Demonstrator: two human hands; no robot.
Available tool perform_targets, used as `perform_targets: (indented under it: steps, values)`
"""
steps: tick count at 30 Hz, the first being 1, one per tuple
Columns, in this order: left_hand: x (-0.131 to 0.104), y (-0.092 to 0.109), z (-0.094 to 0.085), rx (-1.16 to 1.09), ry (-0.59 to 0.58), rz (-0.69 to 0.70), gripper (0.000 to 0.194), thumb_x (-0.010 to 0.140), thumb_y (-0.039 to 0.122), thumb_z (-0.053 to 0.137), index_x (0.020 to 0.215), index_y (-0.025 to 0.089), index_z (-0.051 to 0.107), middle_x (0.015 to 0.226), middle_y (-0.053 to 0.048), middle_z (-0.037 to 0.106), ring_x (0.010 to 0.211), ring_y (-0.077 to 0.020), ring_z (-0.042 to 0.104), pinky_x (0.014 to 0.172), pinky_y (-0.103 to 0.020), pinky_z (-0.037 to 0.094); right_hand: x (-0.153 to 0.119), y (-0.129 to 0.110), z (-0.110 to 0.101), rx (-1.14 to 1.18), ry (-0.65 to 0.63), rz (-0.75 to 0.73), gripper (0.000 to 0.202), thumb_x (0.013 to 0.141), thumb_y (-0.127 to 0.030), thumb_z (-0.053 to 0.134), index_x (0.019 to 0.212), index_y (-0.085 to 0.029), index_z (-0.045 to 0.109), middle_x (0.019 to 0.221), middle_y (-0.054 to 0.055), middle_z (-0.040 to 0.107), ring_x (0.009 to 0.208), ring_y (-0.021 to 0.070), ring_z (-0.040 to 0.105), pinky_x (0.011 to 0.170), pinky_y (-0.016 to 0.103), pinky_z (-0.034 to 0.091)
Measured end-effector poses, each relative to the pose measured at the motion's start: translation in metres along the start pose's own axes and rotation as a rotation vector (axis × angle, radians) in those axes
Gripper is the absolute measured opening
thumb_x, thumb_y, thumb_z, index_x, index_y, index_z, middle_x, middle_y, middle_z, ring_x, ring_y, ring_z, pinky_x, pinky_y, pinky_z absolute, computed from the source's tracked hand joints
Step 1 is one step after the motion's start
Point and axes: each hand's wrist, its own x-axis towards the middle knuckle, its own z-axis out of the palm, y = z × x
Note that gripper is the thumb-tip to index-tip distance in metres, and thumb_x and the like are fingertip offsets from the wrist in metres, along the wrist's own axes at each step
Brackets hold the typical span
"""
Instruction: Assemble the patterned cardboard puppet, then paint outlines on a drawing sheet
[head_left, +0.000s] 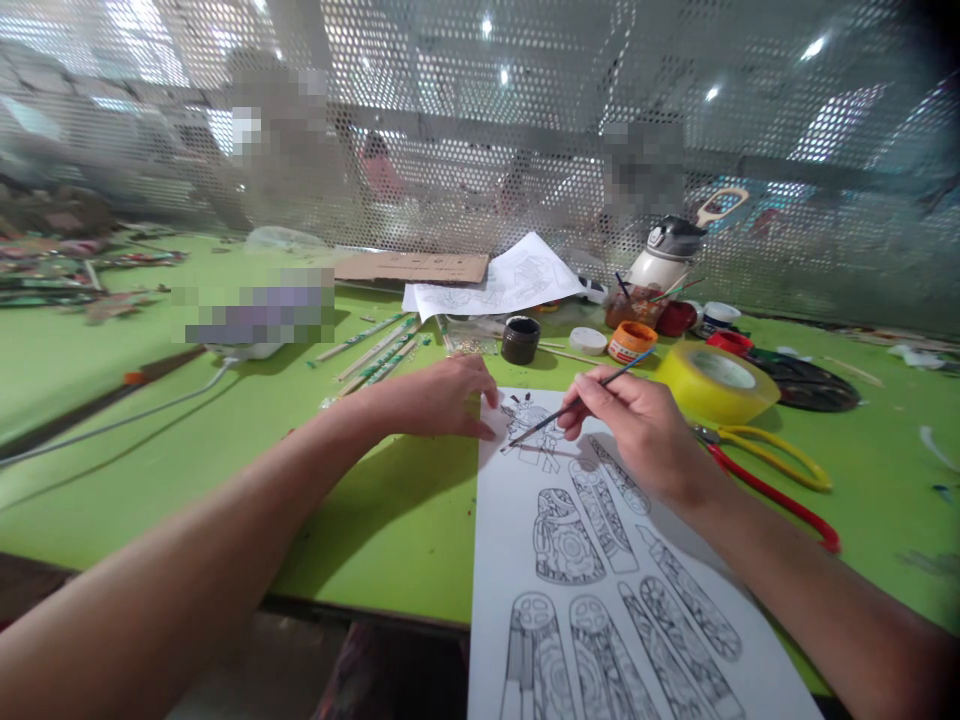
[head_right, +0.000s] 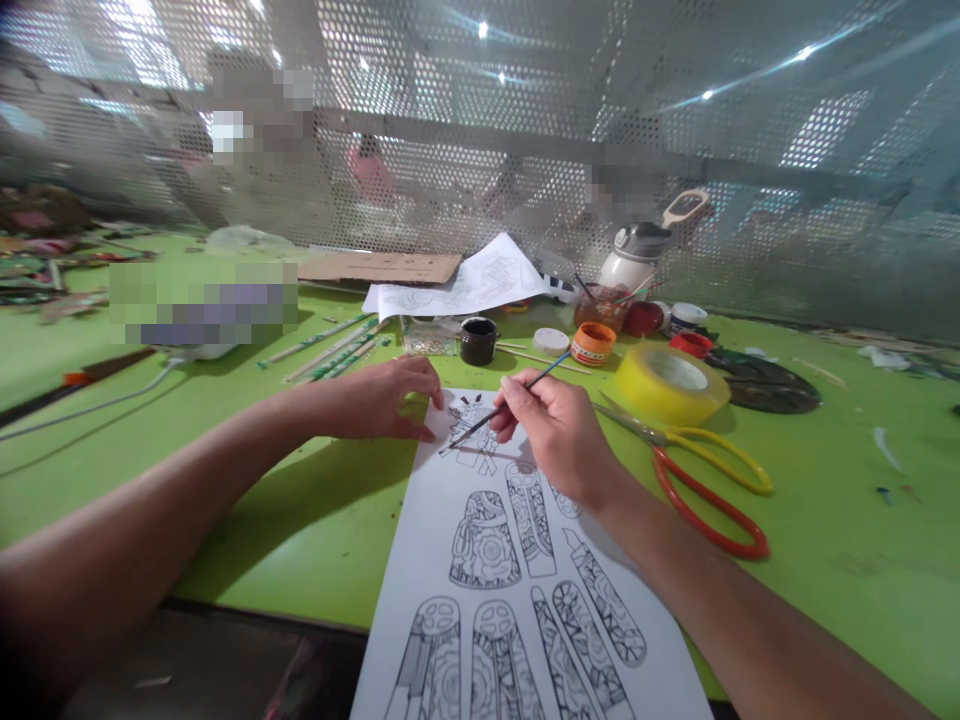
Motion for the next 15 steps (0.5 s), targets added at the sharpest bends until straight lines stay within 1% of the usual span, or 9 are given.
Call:
perform_targets:
  steps: [4,11,15]
  values:
    - [0.0002,0.0019,-0.0011,0.010,-0.003,-0.009,0.036,0.074,0.046,0.066,0.100,0.021,0.065,0.104,-0.007,0.057,0.094,-0.0190,0.052,0.084,-0.029,0.040,-0.0005,-0.0012,-0.0005,0.016,0.008,-0.022,0.026,0.091,-0.035,0.053,0.077,-0.015,0.060,0.069,0.004,0.064,0.063,0.0149,0.063,0.062,0.029,0.051]
    - [0.0003,0.0011,-0.0008,0.001,0.009,0.004,0.036,0.074,0.047,0.067,0.099,0.021,0.066,0.102,-0.006,0.056,0.094,-0.0190,0.051,0.085,-0.029,0.040,-0.0031,-0.0018,0.0044,0.023,-0.018,0.006,0.027,0.090,-0.038,0.053,0.077,-0.015,0.060,0.069,0.004,0.065,0.063,0.0145,0.063,0.061,0.029,0.051]
    - [0.0002,0.0032,-0.0020,0.007,-0.006,-0.012,0.036,0.075,0.045,0.066,0.100,0.019,0.066,0.103,-0.007,0.056,0.094,-0.0194,0.051,0.086,-0.030,0.039,-0.0025,0.0000,0.0036,0.010,-0.007,0.007,0.027,0.090,-0.038,0.053,0.077,-0.015,0.060,0.069,0.005,0.065,0.063,0.0146,0.063,0.060,0.029,0.051]
